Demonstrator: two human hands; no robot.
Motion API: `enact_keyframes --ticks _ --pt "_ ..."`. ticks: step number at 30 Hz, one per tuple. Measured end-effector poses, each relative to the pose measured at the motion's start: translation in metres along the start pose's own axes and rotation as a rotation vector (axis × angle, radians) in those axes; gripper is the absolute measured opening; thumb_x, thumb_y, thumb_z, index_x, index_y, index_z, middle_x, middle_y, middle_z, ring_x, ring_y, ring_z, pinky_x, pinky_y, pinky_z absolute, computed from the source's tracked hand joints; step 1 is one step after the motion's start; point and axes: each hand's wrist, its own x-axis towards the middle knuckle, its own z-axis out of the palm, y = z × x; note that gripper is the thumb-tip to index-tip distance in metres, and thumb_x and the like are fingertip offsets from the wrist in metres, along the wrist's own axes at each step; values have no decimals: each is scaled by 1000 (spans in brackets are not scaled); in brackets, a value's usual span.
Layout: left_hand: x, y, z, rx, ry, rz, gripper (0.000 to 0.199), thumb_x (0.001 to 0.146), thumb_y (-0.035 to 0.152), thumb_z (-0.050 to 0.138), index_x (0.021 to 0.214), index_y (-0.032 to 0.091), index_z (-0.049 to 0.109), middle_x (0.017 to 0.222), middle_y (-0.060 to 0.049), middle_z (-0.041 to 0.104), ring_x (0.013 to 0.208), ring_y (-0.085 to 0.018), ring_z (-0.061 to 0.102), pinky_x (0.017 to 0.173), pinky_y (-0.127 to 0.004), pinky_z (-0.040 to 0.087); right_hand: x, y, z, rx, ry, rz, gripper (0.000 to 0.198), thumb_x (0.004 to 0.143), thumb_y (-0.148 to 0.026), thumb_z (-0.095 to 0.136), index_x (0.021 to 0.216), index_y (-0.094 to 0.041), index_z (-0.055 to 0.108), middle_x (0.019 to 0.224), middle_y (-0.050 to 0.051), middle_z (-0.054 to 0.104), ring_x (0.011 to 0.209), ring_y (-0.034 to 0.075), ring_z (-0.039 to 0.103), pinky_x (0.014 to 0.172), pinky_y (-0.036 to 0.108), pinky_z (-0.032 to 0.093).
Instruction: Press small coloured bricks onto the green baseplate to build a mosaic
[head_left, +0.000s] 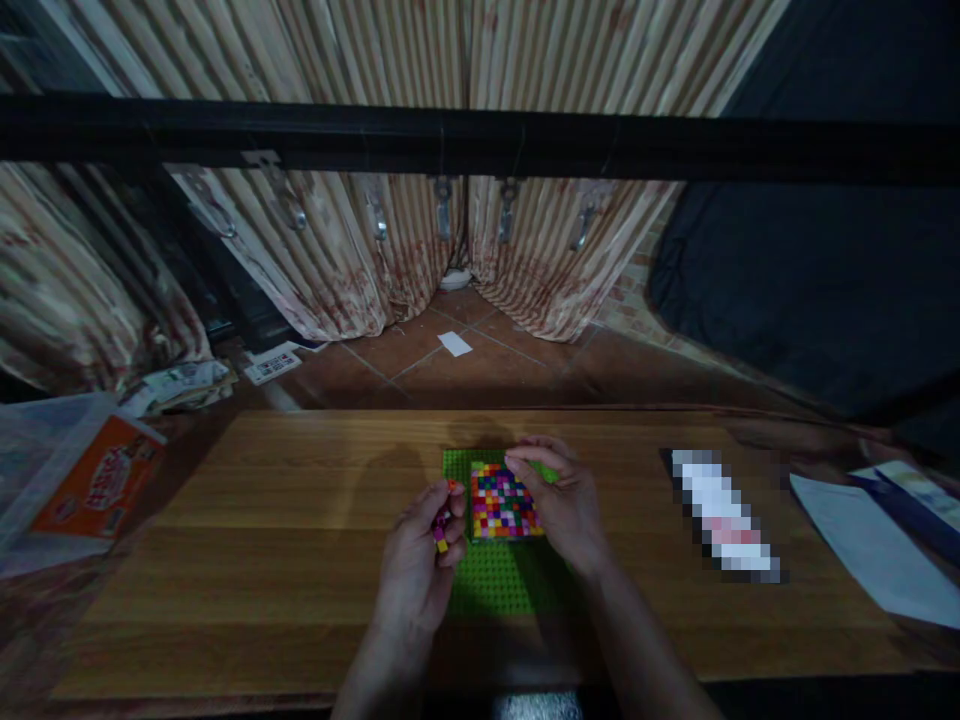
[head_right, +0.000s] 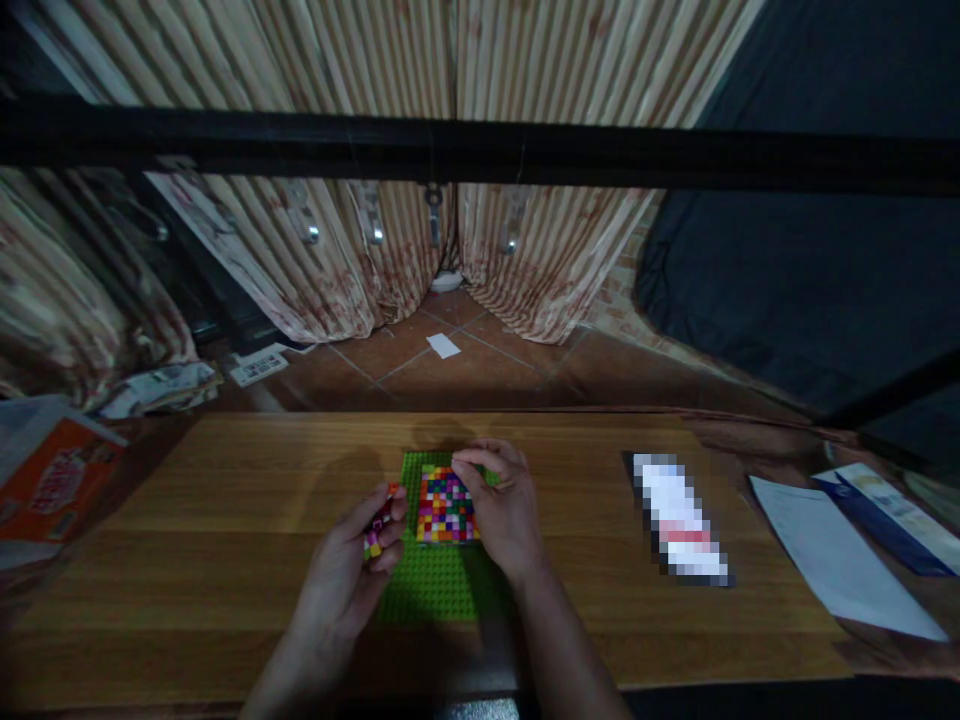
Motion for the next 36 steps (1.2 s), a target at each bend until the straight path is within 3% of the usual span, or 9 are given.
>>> enact_keyframes --ticks 8,15,22,27,30,36 --pt "-1 3 -3 -31 -22 9 24 69 29 75 77 10 63 65 2 50 46 -2 35 37 -14 18 12 7 18 174 -115 224 16 66 -38 77 75 -25 77 89 3 73 92 23 63 88 39 46" --pt "-1 3 -6 -59 -50 -1 23 70 29 73 79 10 63 66 2 50 46 -1 35 37 -14 18 12 5 17 158 -182 360 23 62 -40 78 75 -21 77 80 4 74 80 22 65 79 37 48" --pt "0 8 -8 -96 -11 4 24 70 29 74 80 10 62 66 2 51 46 -1 35 37 -15 18 17 16 4 122 -33 328 27 62 -44 77 75 -20 75 80 4 75 81 23 66 79 37 49" --pt "1 14 -13 -135 -21 1 27 68 29 75 81 10 62 67 2 50 46 -1 35 37 -15 17 29 26 -11 -29 -84 266 29 66 -46 74 79 -19 75 84 7 76 84 25 68 81 40 50" --pt "3 18 -16 -158 -11 9 27 67 30 75 81 11 62 67 2 50 47 -2 35 38 -15 16 50 29 -14 -139 -294 207 23 68 -42 72 79 -21 76 88 7 76 86 25 68 84 41 50" --pt "7 25 -20 -172 24 58 28 67 34 74 77 12 61 65 3 48 45 -2 32 39 -17 12 99 21 12 -276 -1049 106 16 71 -35 68 79 -25 78 82 3 74 78 22 67 73 34 51"
